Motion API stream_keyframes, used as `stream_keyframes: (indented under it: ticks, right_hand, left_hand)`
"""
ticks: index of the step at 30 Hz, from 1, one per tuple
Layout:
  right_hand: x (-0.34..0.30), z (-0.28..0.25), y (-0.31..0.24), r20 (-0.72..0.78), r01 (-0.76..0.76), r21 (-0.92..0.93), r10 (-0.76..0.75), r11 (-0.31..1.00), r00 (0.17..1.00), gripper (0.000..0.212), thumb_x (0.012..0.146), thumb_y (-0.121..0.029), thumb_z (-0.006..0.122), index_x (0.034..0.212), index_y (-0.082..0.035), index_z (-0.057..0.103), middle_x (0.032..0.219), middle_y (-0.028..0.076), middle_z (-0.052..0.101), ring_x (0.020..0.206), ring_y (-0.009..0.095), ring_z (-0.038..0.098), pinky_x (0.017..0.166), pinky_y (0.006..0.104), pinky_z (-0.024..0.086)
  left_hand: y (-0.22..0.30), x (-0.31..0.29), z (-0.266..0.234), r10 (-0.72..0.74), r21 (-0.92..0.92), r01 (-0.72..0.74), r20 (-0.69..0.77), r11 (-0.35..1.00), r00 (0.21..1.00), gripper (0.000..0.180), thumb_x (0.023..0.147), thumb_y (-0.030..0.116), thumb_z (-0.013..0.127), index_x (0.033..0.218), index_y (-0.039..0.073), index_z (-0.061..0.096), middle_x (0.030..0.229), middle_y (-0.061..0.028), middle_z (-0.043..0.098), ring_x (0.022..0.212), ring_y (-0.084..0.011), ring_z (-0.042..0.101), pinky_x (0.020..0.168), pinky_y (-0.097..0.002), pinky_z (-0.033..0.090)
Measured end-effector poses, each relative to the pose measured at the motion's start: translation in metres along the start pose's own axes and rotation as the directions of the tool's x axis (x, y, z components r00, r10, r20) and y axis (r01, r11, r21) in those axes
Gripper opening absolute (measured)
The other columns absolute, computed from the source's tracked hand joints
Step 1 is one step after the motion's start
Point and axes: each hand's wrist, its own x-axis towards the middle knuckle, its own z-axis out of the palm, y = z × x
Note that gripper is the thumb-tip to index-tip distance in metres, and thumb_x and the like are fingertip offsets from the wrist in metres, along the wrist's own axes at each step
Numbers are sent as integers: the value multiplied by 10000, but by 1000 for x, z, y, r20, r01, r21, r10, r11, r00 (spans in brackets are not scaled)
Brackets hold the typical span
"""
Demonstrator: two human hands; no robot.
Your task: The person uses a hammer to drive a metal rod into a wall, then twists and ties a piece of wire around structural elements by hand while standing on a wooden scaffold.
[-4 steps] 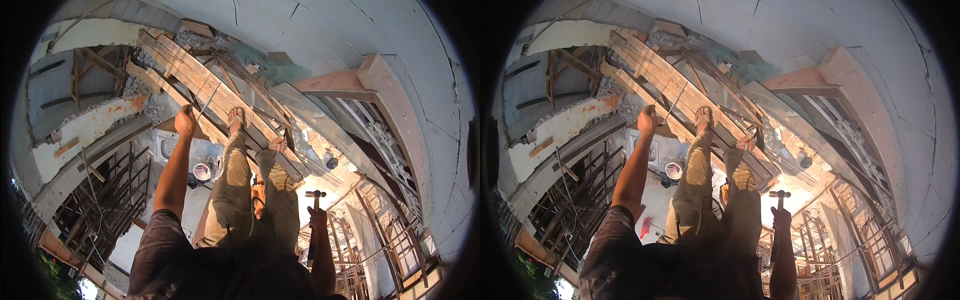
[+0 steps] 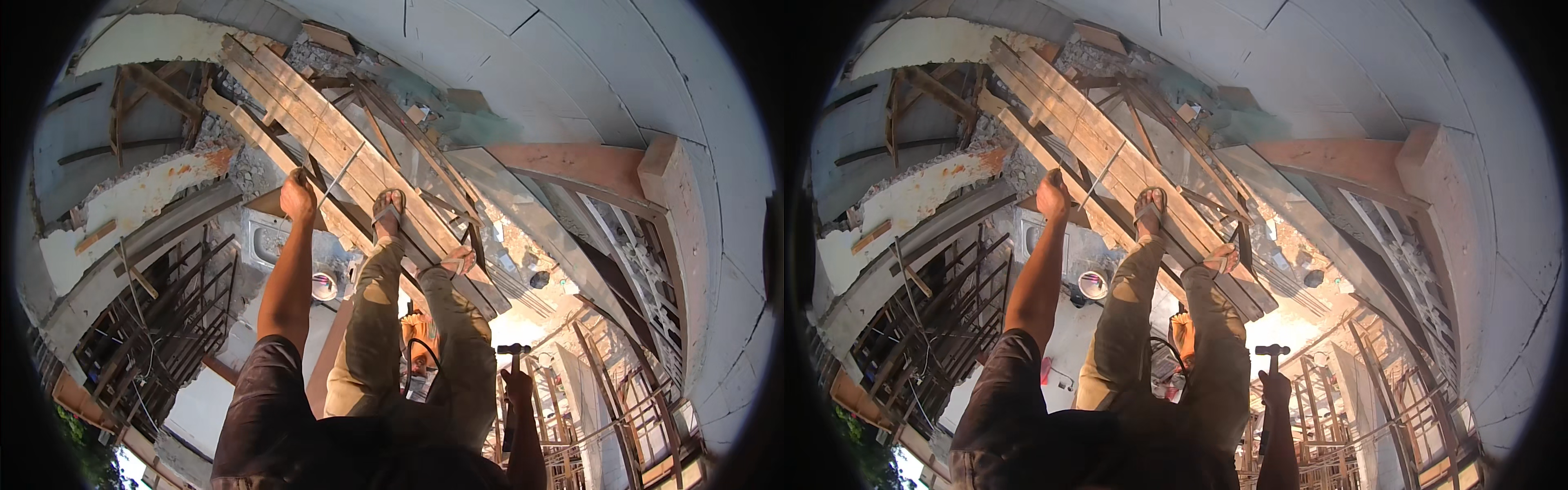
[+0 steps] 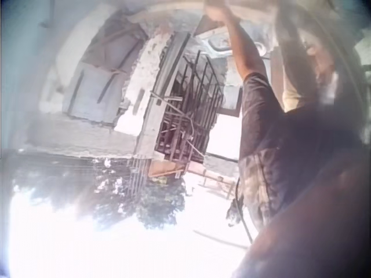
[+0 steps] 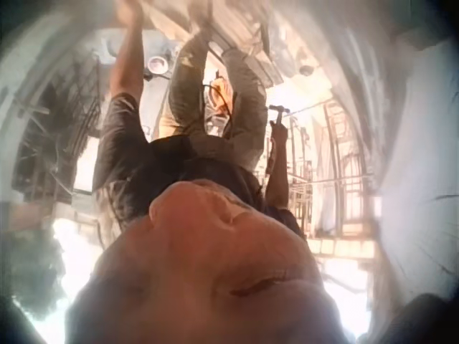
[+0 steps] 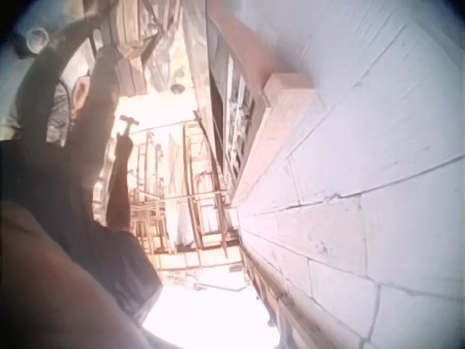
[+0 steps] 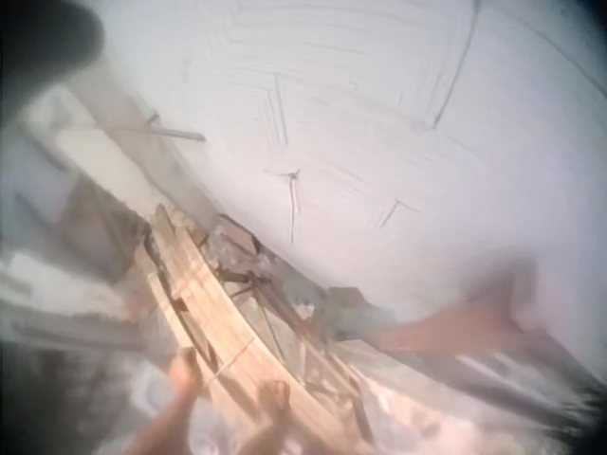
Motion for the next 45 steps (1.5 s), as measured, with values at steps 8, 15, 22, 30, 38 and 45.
stream_keyframes:
  ticks: [8, 15, 22, 30, 38, 45]
  right_hand:
    - [-5, 61, -24, 63, -122, -229, 140, 966, 988, 343, 945, -337, 701, 795, -40, 616, 601, 51, 589, 506, 200, 614, 479, 393, 500]
    - [4, 94, -47, 76, -167, -274, 194, 947, 978, 360, 942, -373, 694, 827, -38, 635, 624, 67, 609, 540, 214, 632, 514, 399, 509]
    - [-1, 110, -52, 73, -200, -283, 229, 938, 971, 384, 939, -410, 688, 859, -35, 654, 646, 82, 630, 574, 228, 650, 548, 405, 518]
    - [0, 118, -47, 86, -209, -307, 246, 928, 966, 421, 935, -451, 680, 895, -32, 676, 673, 99, 653, 613, 243, 671, 587, 411, 529]
    - [-6, 123, -38, 107, -168, -278, 205, 946, 973, 464, 932, -493, 673, 931, -30, 699, 699, 117, 676, 652, 259, 692, 627, 418, 540]
    - [-13, 115, -9, 106, -57, -198, 79, 978, 991, 506, 929, -530, 666, 963, -27, 718, 722, 132, 696, 687, 272, 711, 661, 424, 549]
  left_hand:
    - [-96, 54, 150, 105, 162, -106, 12, 981, 994, 217, 970, 212, 589, 1119, 140, 729, 985, -146, 724, 906, -386, 705, 768, -497, 555]
    - [-137, 62, 209, -15, 166, -50, 368, 985, 930, 267, 956, 232, 641, 1207, 171, 709, 1086, -143, 720, 1036, -351, 699, 863, -468, 550]
    - [-97, 31, 212, 250, -15, -254, 237, 967, 939, 586, 801, 143, 815, 1340, 168, 585, 1405, -136, 523, 1252, -361, 533, 988, -464, 475]
    - [-107, 13, 255, 196, -33, -199, 383, 980, 903, 445, 883, 94, 701, 1313, 144, 600, 1233, -155, 584, 1129, -387, 591, 970, -490, 501]
    - [-86, -4, 230, 330, -91, -321, 109, 943, 938, 262, 971, 90, 577, 1228, 80, 628, 1385, -258, 524, 1283, -446, 522, 1081, -530, 423]
    - [-33, -40, 106, 572, -277, -532, 82, 800, 816, 163, 1034, 76, 533, 1167, -16, 551, 1036, -264, 639, 984, -480, 613, 983, -567, 464]
